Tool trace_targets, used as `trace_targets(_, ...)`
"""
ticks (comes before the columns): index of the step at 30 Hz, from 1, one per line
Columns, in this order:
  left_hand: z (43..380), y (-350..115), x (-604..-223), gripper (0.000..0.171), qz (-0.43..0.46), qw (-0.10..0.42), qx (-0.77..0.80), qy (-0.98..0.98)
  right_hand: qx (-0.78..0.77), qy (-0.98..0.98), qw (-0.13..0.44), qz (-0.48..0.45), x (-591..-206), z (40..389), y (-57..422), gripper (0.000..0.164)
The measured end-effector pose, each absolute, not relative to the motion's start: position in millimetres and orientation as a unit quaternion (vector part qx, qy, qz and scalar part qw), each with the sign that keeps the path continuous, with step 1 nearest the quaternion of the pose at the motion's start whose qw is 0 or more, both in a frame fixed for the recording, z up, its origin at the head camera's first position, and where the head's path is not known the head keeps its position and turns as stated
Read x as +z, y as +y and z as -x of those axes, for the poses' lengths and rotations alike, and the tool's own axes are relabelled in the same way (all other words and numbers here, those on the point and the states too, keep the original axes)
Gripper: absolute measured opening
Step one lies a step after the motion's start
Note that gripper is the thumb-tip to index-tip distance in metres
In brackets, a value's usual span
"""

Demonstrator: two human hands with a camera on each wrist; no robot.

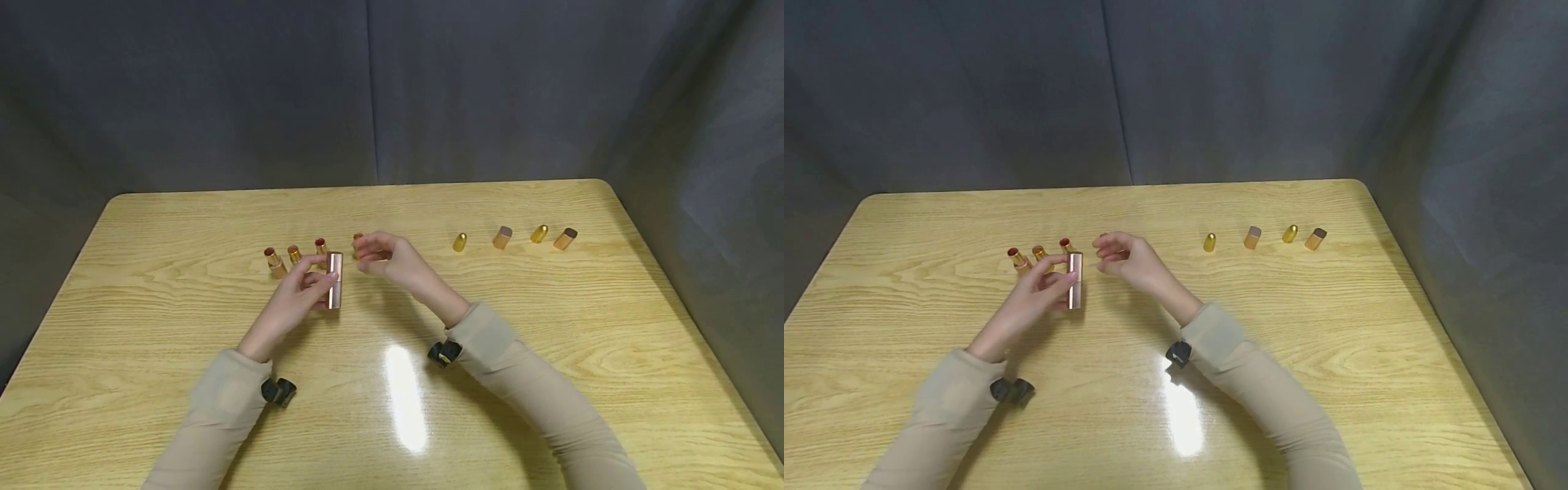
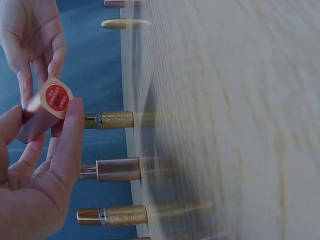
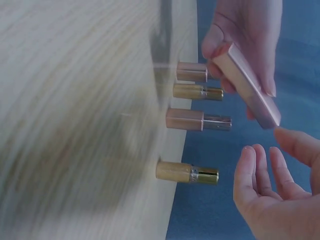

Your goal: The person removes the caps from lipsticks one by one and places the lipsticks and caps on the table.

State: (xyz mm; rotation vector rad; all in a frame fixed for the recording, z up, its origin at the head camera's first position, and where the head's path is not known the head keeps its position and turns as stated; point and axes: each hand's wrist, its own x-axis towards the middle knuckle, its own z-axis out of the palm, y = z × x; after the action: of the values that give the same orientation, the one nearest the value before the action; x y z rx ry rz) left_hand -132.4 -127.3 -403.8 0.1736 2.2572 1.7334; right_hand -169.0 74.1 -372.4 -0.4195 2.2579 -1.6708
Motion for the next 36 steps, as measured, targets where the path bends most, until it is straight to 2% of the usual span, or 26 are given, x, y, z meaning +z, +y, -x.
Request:
trace_targets(11,133,-121,-402,0.052,-0.084,0.148,0.599,0.783,-0.57,0.792,0.168,0.142,-378,164,71,0.038)
trace_targets(20,134,-114,-398,0.046,-0.066,0.155,0.603,0.78,-0.587,0.781,0.169,0.127,-381,163,71,0.04)
trace_targets(36,134,-101,-393,0.038,-0.086,0.097,0.606,0.785,-0.663,0.72,0.154,0.135,-376,162,76,0.035)
